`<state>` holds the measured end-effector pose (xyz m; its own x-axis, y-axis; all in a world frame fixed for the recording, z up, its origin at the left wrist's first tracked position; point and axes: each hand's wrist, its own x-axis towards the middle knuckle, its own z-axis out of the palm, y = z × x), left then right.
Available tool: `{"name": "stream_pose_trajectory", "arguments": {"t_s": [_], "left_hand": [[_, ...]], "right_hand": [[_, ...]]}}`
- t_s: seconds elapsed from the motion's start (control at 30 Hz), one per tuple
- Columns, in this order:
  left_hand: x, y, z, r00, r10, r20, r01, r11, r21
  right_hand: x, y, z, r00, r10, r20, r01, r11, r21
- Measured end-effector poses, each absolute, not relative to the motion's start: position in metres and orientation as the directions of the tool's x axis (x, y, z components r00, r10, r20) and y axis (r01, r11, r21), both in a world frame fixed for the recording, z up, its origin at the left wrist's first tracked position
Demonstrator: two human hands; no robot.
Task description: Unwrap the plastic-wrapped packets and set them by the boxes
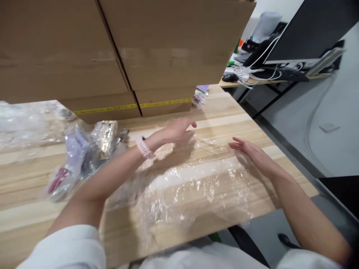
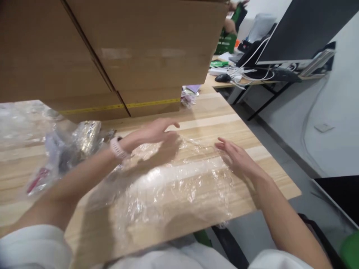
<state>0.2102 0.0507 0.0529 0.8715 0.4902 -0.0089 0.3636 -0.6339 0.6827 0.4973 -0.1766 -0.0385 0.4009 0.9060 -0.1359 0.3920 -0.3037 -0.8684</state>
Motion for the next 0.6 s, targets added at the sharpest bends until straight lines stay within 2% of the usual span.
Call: {"name": "stream_pose_trajectory", "arguments": {"t_s": [0.07,0.13,0.17,0.27,0.37,0.43,0.5,0.6], "left_hand": [[0.152,-0.002,0.063,0.967,0.255,0.025,0.178,-0.737,0.652],[0.098,-0.057,0.058,0.991,0.13,-0.033,0.123,-0.779,0.615],[0.075,-0.081,0.05,0.99,0.113,-0.079,0.138,-0.799,0.586],[0.029,-0.128,0.016,0.955,0.241,-0.172,0.296,-0.79,0.537],[0.023,-0.147,-0.012,0.9,0.394,-0.187,0.427,-0.708,0.563],[0.032,-0.155,-0.018,0.879,0.445,-0.171,0.442,-0.625,0.644],[0.041,-0.162,-0.014,0.884,0.452,-0.116,0.376,-0.543,0.75],[0.035,-0.171,0.008,0.908,0.419,0.003,0.209,-0.459,0.863]], "right_hand": [[0.479,-0.235,-0.048,0.384,0.919,-0.093,0.514,-0.297,-0.805],[0.457,-0.272,-0.062,0.335,0.942,0.016,0.671,-0.226,-0.706],[0.445,-0.282,-0.069,0.303,0.949,0.088,0.741,-0.176,-0.648],[0.408,-0.284,-0.085,0.201,0.938,0.282,0.834,-0.013,-0.551],[0.362,-0.261,-0.079,0.051,0.933,0.357,0.75,0.2,-0.63],[0.326,-0.244,-0.063,-0.181,0.923,0.34,0.61,0.377,-0.697],[0.29,-0.231,-0.04,-0.439,0.844,0.309,0.418,0.496,-0.761],[0.251,-0.22,0.0,-0.638,0.713,0.291,0.233,0.539,-0.809]]}}
